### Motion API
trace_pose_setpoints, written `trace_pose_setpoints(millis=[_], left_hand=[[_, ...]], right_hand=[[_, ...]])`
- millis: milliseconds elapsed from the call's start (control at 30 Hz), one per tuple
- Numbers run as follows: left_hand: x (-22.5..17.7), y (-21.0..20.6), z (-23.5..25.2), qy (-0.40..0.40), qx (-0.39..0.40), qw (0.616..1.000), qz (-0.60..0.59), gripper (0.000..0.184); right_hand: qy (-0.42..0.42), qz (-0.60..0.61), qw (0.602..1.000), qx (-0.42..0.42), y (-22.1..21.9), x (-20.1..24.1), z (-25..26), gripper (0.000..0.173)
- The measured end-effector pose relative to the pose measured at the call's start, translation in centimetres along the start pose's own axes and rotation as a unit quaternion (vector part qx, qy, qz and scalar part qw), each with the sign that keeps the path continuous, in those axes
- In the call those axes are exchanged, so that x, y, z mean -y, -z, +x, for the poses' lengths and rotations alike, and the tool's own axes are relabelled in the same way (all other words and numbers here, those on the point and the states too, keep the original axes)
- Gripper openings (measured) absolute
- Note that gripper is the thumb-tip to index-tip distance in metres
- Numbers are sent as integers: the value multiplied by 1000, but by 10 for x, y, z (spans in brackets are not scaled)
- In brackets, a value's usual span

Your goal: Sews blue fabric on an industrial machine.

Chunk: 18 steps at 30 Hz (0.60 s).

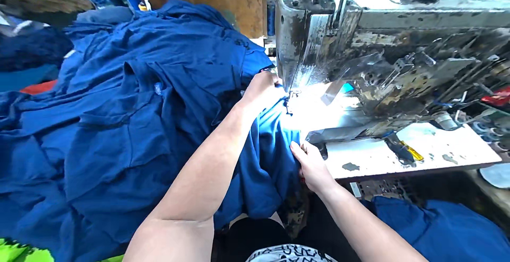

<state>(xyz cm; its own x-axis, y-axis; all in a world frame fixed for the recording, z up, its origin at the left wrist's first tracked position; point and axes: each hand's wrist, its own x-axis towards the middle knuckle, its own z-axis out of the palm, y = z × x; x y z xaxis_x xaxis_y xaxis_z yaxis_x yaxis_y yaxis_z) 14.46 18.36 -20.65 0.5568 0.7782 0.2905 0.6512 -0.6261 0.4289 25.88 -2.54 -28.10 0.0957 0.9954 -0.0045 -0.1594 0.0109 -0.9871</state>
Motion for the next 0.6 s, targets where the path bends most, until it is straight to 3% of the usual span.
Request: trace_pose_setpoints(millis=[100,167,300,367,433,500,600], left_hand=[[-36,34,-36,26,-52,998,33,29],[-59,47,-73,-30,-67,994,82,17],[-74,34,-173,-113,201,966,118,21],[-66,22,-213,-91,256,948,167,33],[-67,19,-240,-34,282,945,160,32],[-71,11,-265,-14,228,969,97,22],[-72,-9,-292,-24,99,995,11,21]], right_hand=[[3,3,1000,-6,-4,4,7,25],[-5,-6,1000,-5,-3,6,6,26],[-48,-39,998,15,9,1,-17,24],[-3,-111,994,-18,19,-6,-39,14],[101,-180,977,-51,32,-15,-62,22],[187,-197,960,-64,39,-24,-81,26],[249,-267,931,8,46,-22,-100,28]])
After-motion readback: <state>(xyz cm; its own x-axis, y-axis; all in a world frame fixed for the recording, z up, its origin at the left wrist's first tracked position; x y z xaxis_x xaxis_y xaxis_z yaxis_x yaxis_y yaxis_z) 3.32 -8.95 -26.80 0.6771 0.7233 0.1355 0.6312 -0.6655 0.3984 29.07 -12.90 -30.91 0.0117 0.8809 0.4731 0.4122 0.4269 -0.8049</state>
